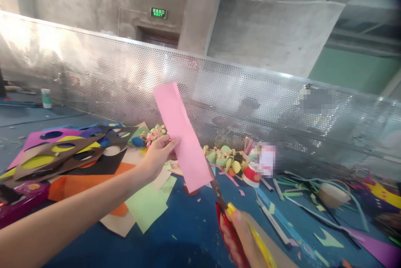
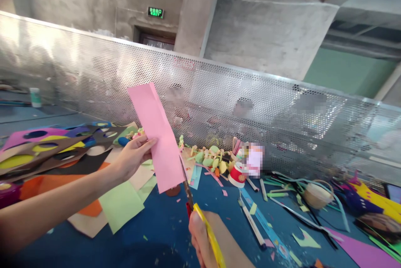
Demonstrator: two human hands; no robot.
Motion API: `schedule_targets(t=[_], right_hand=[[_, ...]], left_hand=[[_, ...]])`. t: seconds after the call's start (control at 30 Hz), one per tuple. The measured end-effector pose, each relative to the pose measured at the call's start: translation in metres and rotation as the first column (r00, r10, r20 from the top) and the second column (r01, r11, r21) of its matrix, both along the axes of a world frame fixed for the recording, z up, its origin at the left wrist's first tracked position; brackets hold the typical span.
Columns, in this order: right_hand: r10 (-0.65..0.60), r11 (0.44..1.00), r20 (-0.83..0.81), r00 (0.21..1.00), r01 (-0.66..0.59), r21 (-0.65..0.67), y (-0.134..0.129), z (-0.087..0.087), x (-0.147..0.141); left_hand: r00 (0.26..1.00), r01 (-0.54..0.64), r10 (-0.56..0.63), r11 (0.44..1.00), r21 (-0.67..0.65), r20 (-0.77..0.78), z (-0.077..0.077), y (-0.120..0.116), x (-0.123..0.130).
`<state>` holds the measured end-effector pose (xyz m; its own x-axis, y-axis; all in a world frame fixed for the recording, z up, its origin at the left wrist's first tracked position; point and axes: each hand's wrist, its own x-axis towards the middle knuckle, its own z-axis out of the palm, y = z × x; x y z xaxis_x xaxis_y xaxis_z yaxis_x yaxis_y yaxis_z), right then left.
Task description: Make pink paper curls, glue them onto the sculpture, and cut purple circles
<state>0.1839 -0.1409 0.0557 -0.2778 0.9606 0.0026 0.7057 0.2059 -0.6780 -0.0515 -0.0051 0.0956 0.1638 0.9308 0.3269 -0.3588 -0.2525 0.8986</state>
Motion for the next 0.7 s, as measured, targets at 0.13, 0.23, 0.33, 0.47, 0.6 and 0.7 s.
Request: schedule_targets(t=[0.13, 0.23, 0.33, 0.47, 0.6, 0.7], right_hand=[[-0.007, 1.0, -0.012, 1.0, 0.007, -0.025, -0.0002, -0.003, -0.0003], [-0.014, 0.999, -0.018, 1.0, 0.014, -0.037, 0.0004, -0.0056, -0.0004], [-0.022, 0.999, -0.023, 0.999, 0.021, -0.044, 0.0011, -0.0069, -0.0006], [-0.032, 0.999, -0.025, 0.999, 0.03, -0.044, 0.0009, -0.0058, -0.0005], [-0.036, 0.999, -0.024, 0.999, 0.036, -0.035, 0.0006, -0.0031, -0.0011], [-0.034, 0.999, -0.017, 0.999, 0.033, -0.029, 0.0008, -0.0009, -0.0019]], left_hand=[[1.0, -0.008, 0.008, 1.0, -0.009, -0.001, 0.0014, -0.0009, 0.0002], [1.0, -0.009, 0.009, 1.0, -0.024, -0.005, 0.002, -0.0013, 0.0002], [1.0, -0.005, 0.005, 1.0, -0.026, 0.003, 0.0017, -0.001, 0.0], [1.0, -0.003, 0.003, 1.0, -0.03, 0.01, 0.0012, -0.0006, -0.0008], [1.0, 0.001, -0.001, 1.0, -0.027, 0.016, 0.0007, 0.0, -0.0011], [1.0, 0.004, -0.004, 1.0, -0.016, 0.018, 0.0, 0.0005, -0.0011]])
